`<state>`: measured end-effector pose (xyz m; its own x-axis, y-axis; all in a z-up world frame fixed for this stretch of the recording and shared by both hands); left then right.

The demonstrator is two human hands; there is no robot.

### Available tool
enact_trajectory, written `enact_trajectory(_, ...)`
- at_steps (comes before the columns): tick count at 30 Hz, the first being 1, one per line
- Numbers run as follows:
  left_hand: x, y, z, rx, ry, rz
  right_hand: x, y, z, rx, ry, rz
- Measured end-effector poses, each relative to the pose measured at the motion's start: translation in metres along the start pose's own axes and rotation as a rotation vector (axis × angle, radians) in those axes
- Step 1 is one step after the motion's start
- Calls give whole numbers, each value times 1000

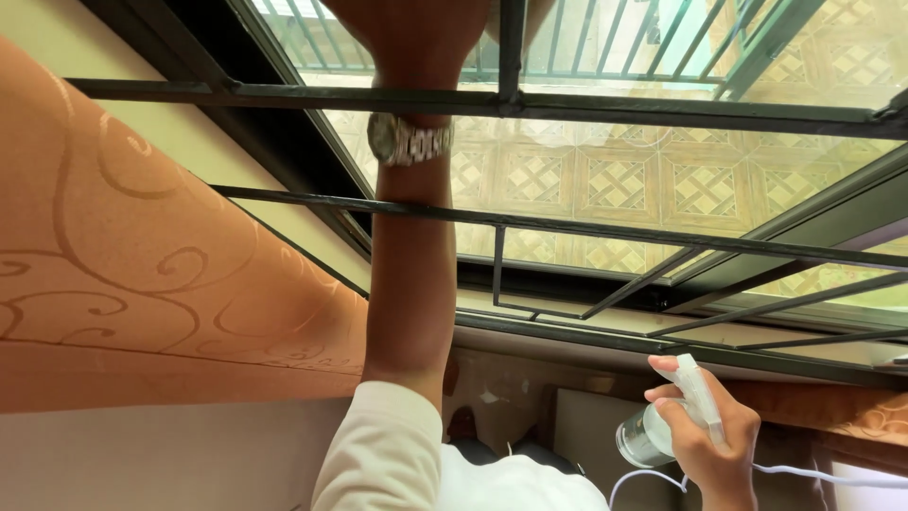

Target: The person cleans a window by spraying a cleaning solution and wiping the glass and frame with a cloth. They repeatedly spray and wipe different sections of the window throughout the clip.

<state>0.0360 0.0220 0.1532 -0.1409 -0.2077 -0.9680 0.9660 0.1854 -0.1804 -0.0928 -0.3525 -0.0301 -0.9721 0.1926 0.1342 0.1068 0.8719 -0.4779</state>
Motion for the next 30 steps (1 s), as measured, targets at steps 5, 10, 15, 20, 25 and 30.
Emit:
enact_trajectory(5,5,6,10,-8,75,-71,-4,-4,-3,-17,-28,33)
enact_trajectory(10,45,16,10,-13,159,-160,-11,4,12,-25,-26,25)
enact_trajectory(15,186,43,-22,90,374,-126,-23,21,35,4,63,-56)
enact_trajectory(20,256,31,-36,101,329,-334,-25,26,33,33,-11,-83)
enact_trajectory(25,280,-22,-30,250,119,-560,-24,23,26,-27,-224,-56)
enact_trajectory(30,315,-73,-58,496,-995,-575,-31,23,30,27,-114,-37)
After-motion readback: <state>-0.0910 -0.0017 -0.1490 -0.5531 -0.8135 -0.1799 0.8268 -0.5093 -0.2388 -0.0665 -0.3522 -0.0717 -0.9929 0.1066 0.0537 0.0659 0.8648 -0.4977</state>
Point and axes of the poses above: each hand's wrist, its own x-axis away from the middle knuckle, its own y-axis out of the palm, z = x × y, the point moved 7 cm from there along -x, towards the middle knuckle, and after that the axes turned 8 degrees about z, right-handed, at the moved point
